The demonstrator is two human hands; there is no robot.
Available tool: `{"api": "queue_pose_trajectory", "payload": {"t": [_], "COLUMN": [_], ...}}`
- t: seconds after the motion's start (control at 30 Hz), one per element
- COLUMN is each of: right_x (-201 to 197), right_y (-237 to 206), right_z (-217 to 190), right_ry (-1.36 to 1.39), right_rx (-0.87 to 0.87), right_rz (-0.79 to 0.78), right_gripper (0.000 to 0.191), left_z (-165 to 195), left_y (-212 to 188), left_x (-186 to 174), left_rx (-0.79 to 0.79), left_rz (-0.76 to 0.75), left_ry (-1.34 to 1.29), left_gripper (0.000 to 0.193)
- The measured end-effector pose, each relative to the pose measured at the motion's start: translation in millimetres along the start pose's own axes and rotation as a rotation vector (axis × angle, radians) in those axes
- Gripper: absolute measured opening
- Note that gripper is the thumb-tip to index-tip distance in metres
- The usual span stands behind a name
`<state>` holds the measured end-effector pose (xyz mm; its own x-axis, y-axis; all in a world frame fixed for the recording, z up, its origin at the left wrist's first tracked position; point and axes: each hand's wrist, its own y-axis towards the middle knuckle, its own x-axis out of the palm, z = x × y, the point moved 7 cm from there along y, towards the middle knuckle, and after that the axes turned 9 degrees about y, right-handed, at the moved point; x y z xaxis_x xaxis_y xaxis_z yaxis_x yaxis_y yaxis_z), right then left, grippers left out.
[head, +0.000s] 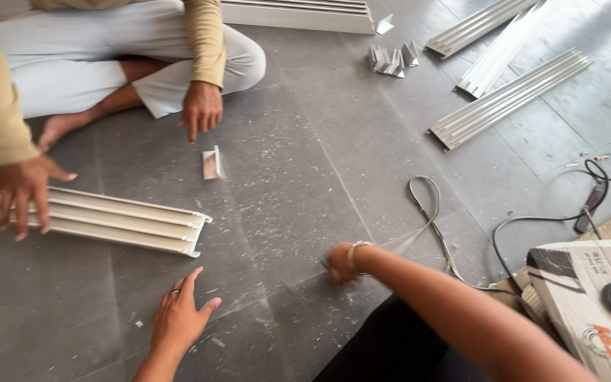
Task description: The person sits on the floor and uses a sanding block to smooth the edges of a long white molding. They repeatedly flip the molding to work on different sides and ends, then set it aside and organize a coiled cable.
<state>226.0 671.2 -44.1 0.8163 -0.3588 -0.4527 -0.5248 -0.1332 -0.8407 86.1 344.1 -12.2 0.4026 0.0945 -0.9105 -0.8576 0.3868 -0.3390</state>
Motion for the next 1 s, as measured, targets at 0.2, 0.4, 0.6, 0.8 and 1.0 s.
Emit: {"api": "queue_pose_trajectory", "payload": {"t": [0.2, 0.4, 0.6, 0.8, 1.0], "right_x": [-84.5, -130.1, -151.5, -134.0, -109.5], "right_y": [-65.2, -75.9, -47.7, -25.1, -22.5], "right_z": [211.7, 422.3, 510.5, 431.6, 170.0], "right_ry": [0.395, 0.407, 0.38, 0.242, 0.193], "right_rx": [0.102, 0.572, 0.628, 0.593, 0.368], "right_rz": [0.869, 1.12, 1.155, 1.235, 1.027], "right_gripper": [0.021, 0.074, 0.085, 0.074, 0.056], "left_z": [66.2, 133.8, 157.6, 178.6, 195.8], "left_y": [12.9, 28.0, 67.1, 81.9, 52.6], "left_x": [23.4, 52.5, 48.3, 21.9, -11.9], "left_rx": [0.038, 0.087, 0.078, 0.108, 0.127], "left_rz": [0.072, 0.316, 0.296, 0.362, 0.37], "left_ry": [-0.01, -0.035, 0.023, -0.046, -0.141], "left_gripper": [0.074, 0.064, 0.063, 0.059, 0.064]}}
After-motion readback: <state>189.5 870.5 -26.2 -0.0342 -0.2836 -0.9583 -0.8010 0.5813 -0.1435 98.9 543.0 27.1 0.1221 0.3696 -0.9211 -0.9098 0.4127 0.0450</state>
